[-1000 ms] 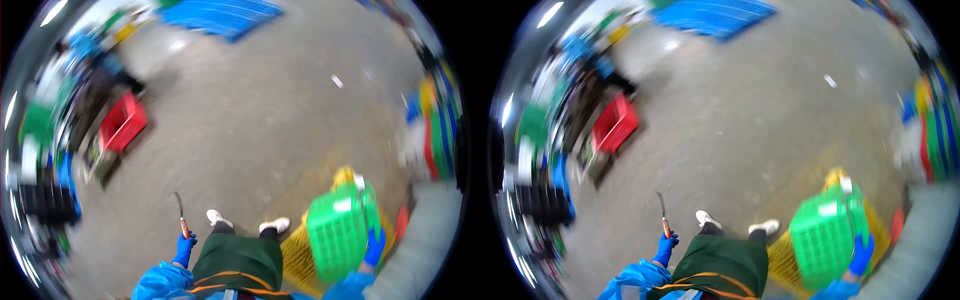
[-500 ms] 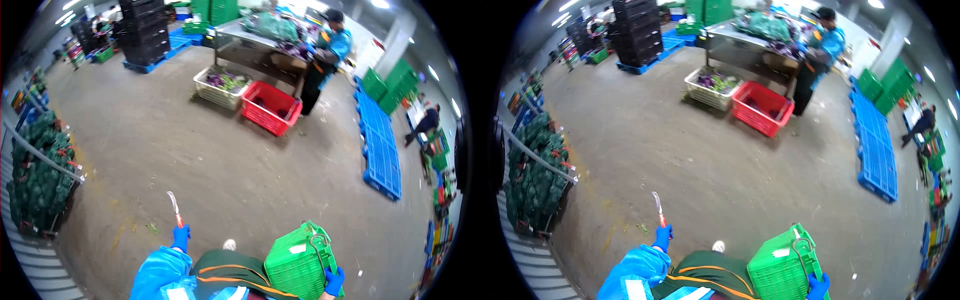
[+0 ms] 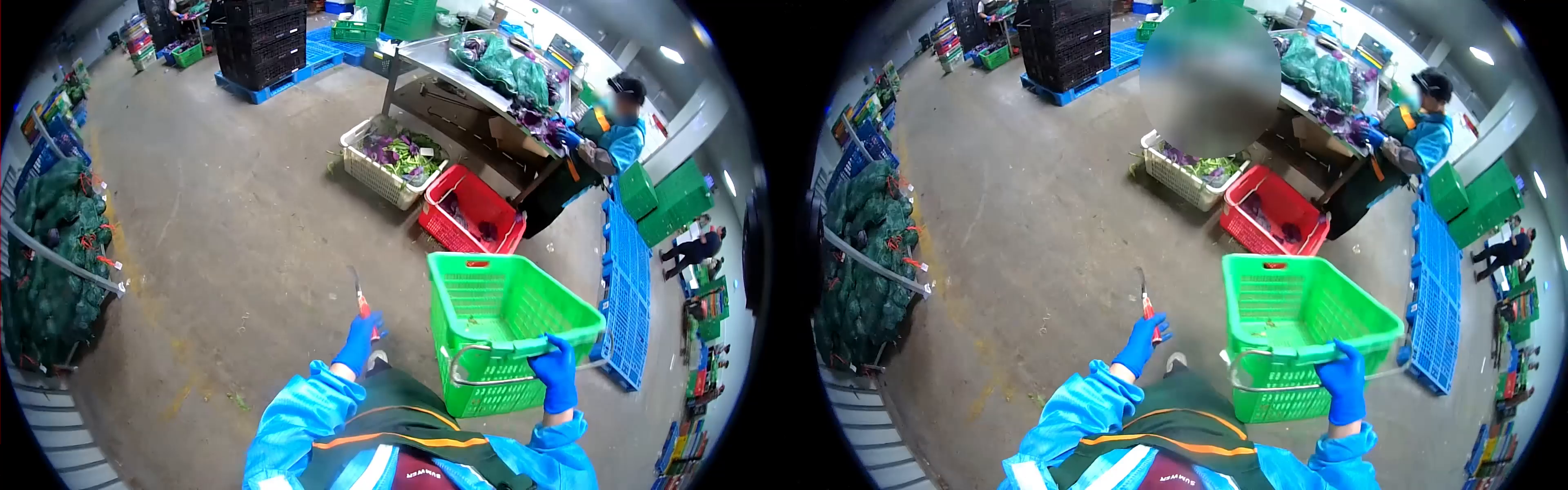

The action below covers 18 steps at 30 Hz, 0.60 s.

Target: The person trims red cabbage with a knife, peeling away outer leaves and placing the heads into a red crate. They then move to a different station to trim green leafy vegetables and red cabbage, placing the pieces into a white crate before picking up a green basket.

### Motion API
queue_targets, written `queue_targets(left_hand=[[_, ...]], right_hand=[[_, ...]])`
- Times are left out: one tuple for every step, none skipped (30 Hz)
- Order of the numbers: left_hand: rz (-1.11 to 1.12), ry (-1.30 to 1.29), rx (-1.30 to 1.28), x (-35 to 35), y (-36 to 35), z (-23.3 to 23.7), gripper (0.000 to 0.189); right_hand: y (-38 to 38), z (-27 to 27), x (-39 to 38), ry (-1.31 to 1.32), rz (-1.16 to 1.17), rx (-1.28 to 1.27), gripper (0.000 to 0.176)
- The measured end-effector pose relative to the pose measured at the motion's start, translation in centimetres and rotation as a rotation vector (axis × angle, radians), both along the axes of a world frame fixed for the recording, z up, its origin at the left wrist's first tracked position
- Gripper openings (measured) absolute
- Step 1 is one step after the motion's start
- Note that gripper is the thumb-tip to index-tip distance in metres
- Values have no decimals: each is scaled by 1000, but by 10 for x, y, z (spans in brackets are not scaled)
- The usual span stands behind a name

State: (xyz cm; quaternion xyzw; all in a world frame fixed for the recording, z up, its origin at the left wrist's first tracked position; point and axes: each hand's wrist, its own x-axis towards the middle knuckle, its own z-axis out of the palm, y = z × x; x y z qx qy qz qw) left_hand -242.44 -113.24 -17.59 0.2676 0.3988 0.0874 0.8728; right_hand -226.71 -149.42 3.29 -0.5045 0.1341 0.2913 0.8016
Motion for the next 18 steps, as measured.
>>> queue_targets(left_hand=[[8, 34, -24, 26, 21, 15, 50], [22, 61, -51, 50, 40, 35, 54], [38, 85, -71, 61, 52, 48, 58], [144, 35, -147, 82, 69, 49, 60], [88, -35, -18, 99, 89, 49, 59], [42, -103, 124, 115, 112, 48, 58], [29, -101, 152, 136, 145, 49, 54], [16, -98, 180, 157, 177, 50, 51], [18, -17, 65, 168, 209, 51, 46], [57, 9, -25, 160, 224, 40, 44], [97, -9, 23, 179, 251, 40, 44], [137, -27, 73, 199, 277, 40, 43], [144, -14, 228, 206, 284, 39, 43], [14, 58, 479, 213, 298, 55, 45], [-97, 147, 732, 220, 312, 71, 47], [-144, 166, 1001, 239, 330, 66, 48], [-201, 171, 1259, 270, 347, 49, 49], [-250, 165, 1232, 291, 345, 30, 49]], right_hand=[[32, 11, 27, -74, 122, -55, 34], [62, 20, 49, -81, 142, -48, 35], [83, 37, 62, -32, 169, 3, 35], [114, 56, 84, 23, 200, 58, 35], [144, 69, 106, 84, 236, 118, 35], [168, 70, 125, -363, 457, -289, 34], [194, 74, 158, 195, 263, 114, 35], [217, 66, 184, 53, 343, 52, 37], [247, 61, 213, 242, 341, 99, 37], [270, 62, 223, 226, 381, 93, 36], [278, 29, 261, -8, 428, -19, 35], [310, 30, 288, 53, 400, -1, 34], [327, 30, 301, 151, 346, -5, 33], [349, 32, 323, 225, 365, 12, 34], [364, 32, 345, 168, 391, -25, 34], [377, 30, 368, 50, 406, -17, 32], [389, 24, 399, -63, 415, -22, 31], [383, 20, 412, -32, 379, -47, 31]])
